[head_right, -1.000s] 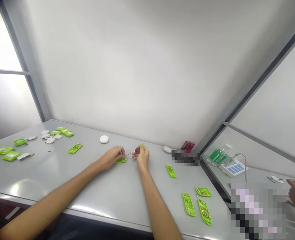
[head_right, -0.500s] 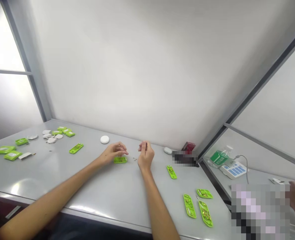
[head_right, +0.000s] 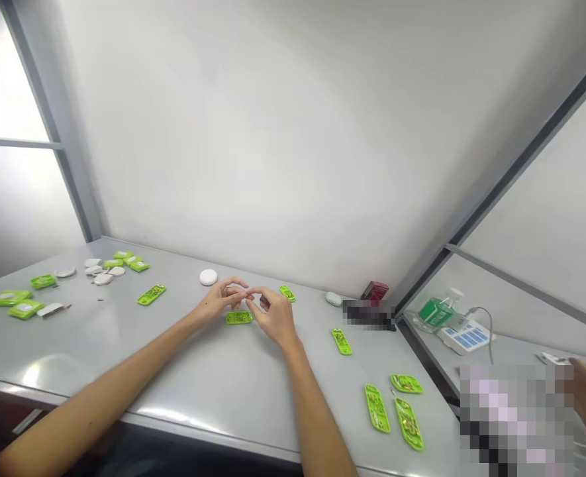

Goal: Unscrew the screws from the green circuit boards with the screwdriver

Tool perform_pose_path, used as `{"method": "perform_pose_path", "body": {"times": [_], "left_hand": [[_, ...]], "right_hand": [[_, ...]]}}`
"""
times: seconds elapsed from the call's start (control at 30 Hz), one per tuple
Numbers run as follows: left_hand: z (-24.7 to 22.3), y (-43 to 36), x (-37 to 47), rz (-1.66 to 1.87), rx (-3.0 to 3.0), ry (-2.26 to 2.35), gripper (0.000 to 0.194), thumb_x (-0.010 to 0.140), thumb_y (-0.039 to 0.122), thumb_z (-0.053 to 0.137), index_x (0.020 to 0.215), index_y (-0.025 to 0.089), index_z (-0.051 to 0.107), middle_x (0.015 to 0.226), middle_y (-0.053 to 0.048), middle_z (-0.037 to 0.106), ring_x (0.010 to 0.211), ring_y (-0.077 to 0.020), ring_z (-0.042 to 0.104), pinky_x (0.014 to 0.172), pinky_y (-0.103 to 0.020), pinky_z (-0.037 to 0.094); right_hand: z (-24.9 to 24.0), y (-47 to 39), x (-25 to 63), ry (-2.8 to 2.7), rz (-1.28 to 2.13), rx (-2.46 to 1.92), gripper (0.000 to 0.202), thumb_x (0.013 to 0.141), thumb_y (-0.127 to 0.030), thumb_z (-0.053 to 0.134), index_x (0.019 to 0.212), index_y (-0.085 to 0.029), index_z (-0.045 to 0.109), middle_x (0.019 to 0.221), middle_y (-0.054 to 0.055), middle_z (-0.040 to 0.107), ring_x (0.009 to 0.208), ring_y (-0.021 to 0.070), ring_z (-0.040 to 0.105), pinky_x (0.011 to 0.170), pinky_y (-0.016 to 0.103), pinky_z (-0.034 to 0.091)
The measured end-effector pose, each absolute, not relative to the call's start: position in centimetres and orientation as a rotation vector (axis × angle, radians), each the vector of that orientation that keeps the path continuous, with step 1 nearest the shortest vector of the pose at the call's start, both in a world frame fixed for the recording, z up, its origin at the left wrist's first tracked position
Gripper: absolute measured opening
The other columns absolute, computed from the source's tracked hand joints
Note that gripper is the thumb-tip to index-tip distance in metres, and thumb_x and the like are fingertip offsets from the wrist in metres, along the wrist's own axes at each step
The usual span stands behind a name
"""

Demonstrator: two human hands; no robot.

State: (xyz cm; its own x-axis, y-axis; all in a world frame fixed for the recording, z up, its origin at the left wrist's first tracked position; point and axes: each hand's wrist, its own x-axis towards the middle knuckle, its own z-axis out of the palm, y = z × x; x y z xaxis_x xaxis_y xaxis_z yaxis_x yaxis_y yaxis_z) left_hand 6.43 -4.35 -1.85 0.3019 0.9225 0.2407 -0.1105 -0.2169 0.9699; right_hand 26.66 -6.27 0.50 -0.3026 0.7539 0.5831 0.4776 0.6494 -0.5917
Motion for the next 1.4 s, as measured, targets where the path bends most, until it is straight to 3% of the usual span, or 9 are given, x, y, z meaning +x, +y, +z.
{"method": "perform_pose_path", "body": {"times": [0.1, 0.57, 0.77, 0.93, 1.4], "left_hand": [[-1.9, -4.4, 6.5, 1.177, 1.481, 0.799, 0.053, 0.082, 0.057, 0.076, 0.112, 0.016, 0.062, 0.088, -0.003, 0.071, 0.069, -0.0078, 0.056, 0.069, -0.023, 0.047], [-2.0, -4.3, 6.4, 1.176, 1.516, 0.788, 0.050, 0.083, 0.058, 0.075, 0.107, 0.015, 0.066, 0.089, -0.003, 0.066, 0.069, -0.0071, 0.054, 0.068, -0.023, 0.046], [-1.3, -4.8, 6.3, 1.120, 1.530, 0.792, 0.052, 0.088, 0.064, 0.065, 0.099, 0.014, 0.072, 0.099, -0.007, 0.069, 0.074, -0.0089, 0.054, 0.070, -0.023, 0.046], [-1.4, -4.9, 6.4, 1.046, 1.527, 0.813, 0.053, 0.085, 0.065, 0.067, 0.090, 0.013, 0.070, 0.080, -0.003, 0.061, 0.070, -0.0081, 0.051, 0.069, -0.022, 0.043], [-1.1, -5.1, 6.5, 1.079, 1.493, 0.816, 0.051, 0.082, 0.063, 0.072, 0.095, 0.014, 0.069, 0.074, 0.000, 0.054, 0.068, -0.0076, 0.048, 0.068, -0.023, 0.040]], "right_hand": [[0.1, -6.0, 26.7, -1.975, 0.341, -0.973, 0.024, 0.097, -0.040, 0.064, 0.105, -0.022, 0.079, 0.060, -0.006, 0.038, 0.057, 0.0108, 0.036, 0.063, 0.024, 0.031], [-0.3, -5.6, 26.6, -1.973, 0.335, -1.016, 0.031, 0.098, -0.049, 0.063, 0.100, -0.021, 0.076, 0.060, -0.005, 0.040, 0.058, 0.0118, 0.038, 0.063, 0.025, 0.032], [0.2, -5.9, 26.5, -1.881, 0.440, -0.999, 0.029, 0.098, -0.046, 0.063, 0.100, -0.020, 0.075, 0.060, -0.006, 0.038, 0.056, 0.0109, 0.036, 0.059, 0.024, 0.029], [0.2, -5.8, 26.4, -1.889, 0.472, -0.981, 0.026, 0.098, -0.042, 0.063, 0.101, -0.020, 0.075, 0.060, -0.005, 0.038, 0.057, 0.0112, 0.037, 0.060, 0.024, 0.029], [-0.1, -5.7, 26.3, -1.890, 0.459, -0.961, 0.026, 0.097, -0.044, 0.064, 0.102, -0.020, 0.074, 0.060, -0.006, 0.038, 0.056, 0.0106, 0.037, 0.059, 0.025, 0.029]]}}
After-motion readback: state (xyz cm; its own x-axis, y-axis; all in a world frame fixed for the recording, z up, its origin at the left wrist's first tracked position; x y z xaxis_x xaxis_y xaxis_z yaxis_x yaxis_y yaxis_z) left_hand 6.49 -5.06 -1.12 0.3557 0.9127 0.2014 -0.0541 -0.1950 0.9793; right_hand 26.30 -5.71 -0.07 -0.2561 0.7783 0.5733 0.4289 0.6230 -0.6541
